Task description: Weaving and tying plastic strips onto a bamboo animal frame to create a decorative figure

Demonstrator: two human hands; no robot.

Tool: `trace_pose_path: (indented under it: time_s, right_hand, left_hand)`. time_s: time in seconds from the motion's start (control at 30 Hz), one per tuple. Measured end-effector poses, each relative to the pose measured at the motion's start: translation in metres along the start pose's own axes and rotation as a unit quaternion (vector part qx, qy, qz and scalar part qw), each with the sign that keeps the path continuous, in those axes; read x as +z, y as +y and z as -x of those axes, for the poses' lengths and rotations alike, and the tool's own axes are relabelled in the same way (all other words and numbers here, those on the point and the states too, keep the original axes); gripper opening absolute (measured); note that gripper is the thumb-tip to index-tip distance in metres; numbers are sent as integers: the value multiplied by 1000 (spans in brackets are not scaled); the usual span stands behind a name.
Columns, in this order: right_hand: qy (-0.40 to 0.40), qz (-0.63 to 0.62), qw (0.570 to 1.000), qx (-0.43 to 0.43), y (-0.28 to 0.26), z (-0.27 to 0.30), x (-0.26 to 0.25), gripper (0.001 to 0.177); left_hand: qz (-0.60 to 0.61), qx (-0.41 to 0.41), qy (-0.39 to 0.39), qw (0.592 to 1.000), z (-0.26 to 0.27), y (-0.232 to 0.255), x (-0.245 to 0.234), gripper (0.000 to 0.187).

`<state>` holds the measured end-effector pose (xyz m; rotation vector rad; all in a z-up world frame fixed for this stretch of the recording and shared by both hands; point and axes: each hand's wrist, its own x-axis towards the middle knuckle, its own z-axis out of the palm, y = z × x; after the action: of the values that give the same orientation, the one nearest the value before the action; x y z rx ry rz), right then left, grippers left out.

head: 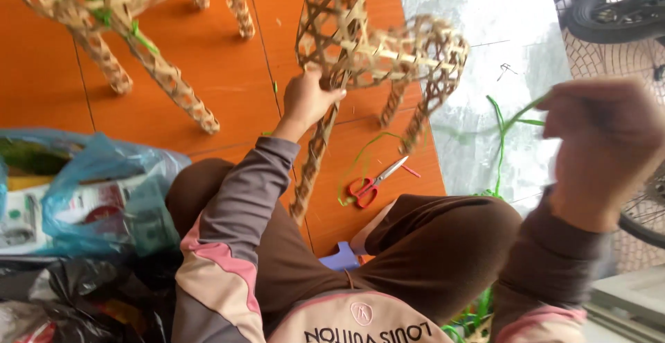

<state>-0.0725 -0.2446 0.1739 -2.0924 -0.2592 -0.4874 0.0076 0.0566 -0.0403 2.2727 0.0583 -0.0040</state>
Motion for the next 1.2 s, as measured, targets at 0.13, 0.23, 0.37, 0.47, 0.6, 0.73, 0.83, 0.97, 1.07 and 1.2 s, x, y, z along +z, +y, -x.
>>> trace_pose_path:
  time_s: [0.13, 0.23, 0.37, 0.47, 0.6, 0.73, 0.83, 0.97, 1.07, 1.2]
  right_hand:
    - [-68, -65, 991, 93, 64, 23, 62, 15]
    - [-92, -65, 988, 103, 125, 50, 138, 10]
    - [-8, 19, 995, 99, 157, 70, 206, 13]
    - [40, 80, 993, 75, 169, 78, 232, 11]
    - [57, 81, 992, 74, 189, 82, 260, 10]
    - [64, 21, 995, 72, 180, 76, 269, 5]
    - [73, -65, 992, 79, 172, 75, 271, 6]
    - [32, -220, 965, 139, 156, 70, 265, 12]
    - [8, -301, 937, 176, 151, 68, 256, 11]
    - [-61, -405, 873, 264, 169, 75, 263, 19]
  left_hand:
    - [26, -70, -73, 994, 10, 10, 0, 39]
    - [14, -75, -77, 994, 12, 17, -2, 47]
    - [-34, -48, -102, 993, -2, 8, 4, 52]
    - [-30, -32, -123, 991, -2, 10, 0, 49]
    - [-40, -27, -132, 990, -7, 3, 4, 60]
    - [-18, 47, -137, 989, -5, 1, 5, 32]
    - [-25, 99, -120, 987, -5, -5, 11, 18]
    - [-40, 151, -88, 984, -7, -18, 24, 25]
    - [-72, 147, -89, 983, -4, -5, 19, 26]
    - [-81, 147, -89, 982, -1, 3, 17, 21]
